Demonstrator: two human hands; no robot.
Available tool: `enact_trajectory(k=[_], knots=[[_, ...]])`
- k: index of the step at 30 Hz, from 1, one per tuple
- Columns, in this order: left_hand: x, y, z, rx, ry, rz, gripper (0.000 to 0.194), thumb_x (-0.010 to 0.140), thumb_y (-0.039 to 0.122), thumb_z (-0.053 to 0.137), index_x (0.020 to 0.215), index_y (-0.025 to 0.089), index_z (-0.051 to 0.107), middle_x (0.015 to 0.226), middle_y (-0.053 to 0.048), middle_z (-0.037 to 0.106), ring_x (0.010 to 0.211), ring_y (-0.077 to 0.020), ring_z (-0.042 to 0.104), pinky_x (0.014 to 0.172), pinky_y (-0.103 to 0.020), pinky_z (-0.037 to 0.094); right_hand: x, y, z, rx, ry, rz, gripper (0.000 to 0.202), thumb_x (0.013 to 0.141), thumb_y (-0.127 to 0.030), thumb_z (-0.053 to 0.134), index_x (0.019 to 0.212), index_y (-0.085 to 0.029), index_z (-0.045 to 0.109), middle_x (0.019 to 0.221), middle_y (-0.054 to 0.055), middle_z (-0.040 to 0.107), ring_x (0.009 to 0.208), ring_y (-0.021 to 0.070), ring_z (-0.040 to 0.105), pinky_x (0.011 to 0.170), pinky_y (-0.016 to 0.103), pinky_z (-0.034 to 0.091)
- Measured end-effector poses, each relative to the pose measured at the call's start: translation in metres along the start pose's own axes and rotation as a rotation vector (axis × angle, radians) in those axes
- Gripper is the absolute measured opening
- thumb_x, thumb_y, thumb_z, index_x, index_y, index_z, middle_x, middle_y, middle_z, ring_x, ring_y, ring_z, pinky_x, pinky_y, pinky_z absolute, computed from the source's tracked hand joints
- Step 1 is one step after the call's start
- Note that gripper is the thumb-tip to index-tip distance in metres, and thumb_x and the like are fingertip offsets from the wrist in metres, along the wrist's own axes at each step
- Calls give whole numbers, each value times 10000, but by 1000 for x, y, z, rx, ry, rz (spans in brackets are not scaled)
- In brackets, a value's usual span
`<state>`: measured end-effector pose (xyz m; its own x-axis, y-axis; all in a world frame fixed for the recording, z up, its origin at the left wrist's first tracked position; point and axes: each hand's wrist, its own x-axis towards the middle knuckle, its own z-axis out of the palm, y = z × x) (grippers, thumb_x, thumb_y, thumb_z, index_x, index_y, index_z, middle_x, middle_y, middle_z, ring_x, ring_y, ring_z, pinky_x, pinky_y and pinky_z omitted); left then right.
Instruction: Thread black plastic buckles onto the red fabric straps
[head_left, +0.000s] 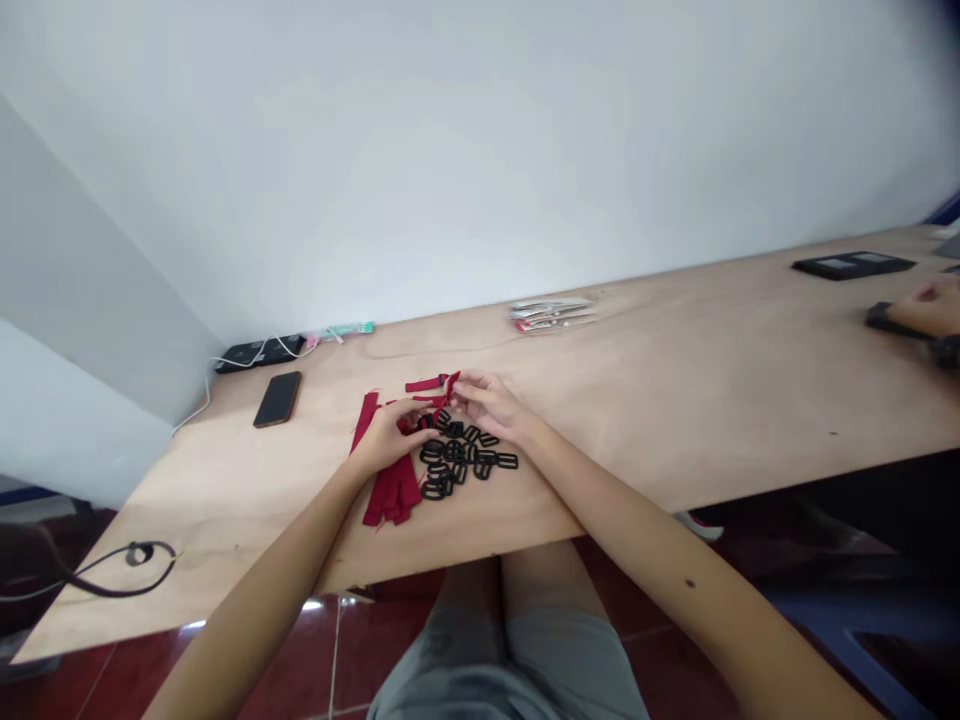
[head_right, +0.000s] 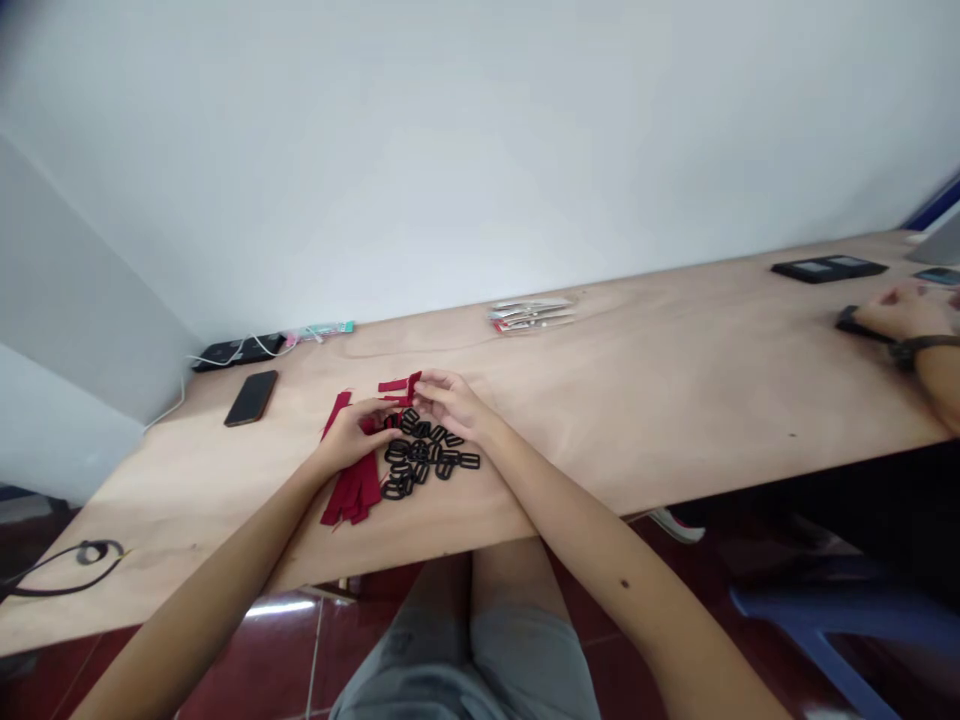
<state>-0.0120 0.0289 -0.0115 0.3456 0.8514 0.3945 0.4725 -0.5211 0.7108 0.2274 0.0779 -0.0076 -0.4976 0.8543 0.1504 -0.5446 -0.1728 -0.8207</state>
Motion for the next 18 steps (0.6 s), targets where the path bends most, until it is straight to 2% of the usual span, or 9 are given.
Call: enact_trajectory(k=[2, 4, 7, 12, 18], knots=[[-1, -1, -1, -14, -28, -9, 522, 857, 391, 887, 1327, 209, 753, 1228, -121, 801, 1104, -297, 757, 1038, -476, 604, 3, 4, -4, -15, 33, -11, 265, 746, -339, 985, 911, -225, 813, 816, -28, 757, 658, 97, 620, 665, 245, 530], [-1, 0, -2, -11, -24, -9, 483, 848, 373, 895, 1289, 217, 773, 1237, -122, 799, 1123, -302, 751, 1052, -485, 596, 4, 7, -6, -60, 45, -15, 269, 748, -360, 980, 917, -226, 819, 821, -22, 761, 669, 107, 626, 676, 254, 534], [0, 4, -3, -37, 31, -16, 419, 829, 342, 909, 1214, 215, 801, 1218, -120, 803, 1121, -300, 747, 1043, -476, 595, 4, 10, -5, -184, 32, -12, 302, 761, -398, 958, 972, -216, 841, 937, 20, 807, 796, 150, 699, 762, 280, 568], [2, 12, -2, -241, 89, -66, 445, 803, 351, 925, 1192, 180, 794, 1128, -117, 807, 967, -244, 756, 915, -401, 627, 1, 10, -1, -439, -43, -72, 343, 817, -419, 902, 1091, -221, 840, 1127, 63, 827, 1033, 220, 744, 956, 359, 575], [2, 15, 1, -397, 102, -91, 438, 786, 353, 938, 1149, 155, 795, 1153, -136, 805, 1022, -259, 772, 953, -423, 637, 2, 12, -4, -525, -71, -111, 296, 833, -393, 877, 1071, -220, 844, 1125, 76, 832, 1037, 231, 748, 968, 379, 570]])
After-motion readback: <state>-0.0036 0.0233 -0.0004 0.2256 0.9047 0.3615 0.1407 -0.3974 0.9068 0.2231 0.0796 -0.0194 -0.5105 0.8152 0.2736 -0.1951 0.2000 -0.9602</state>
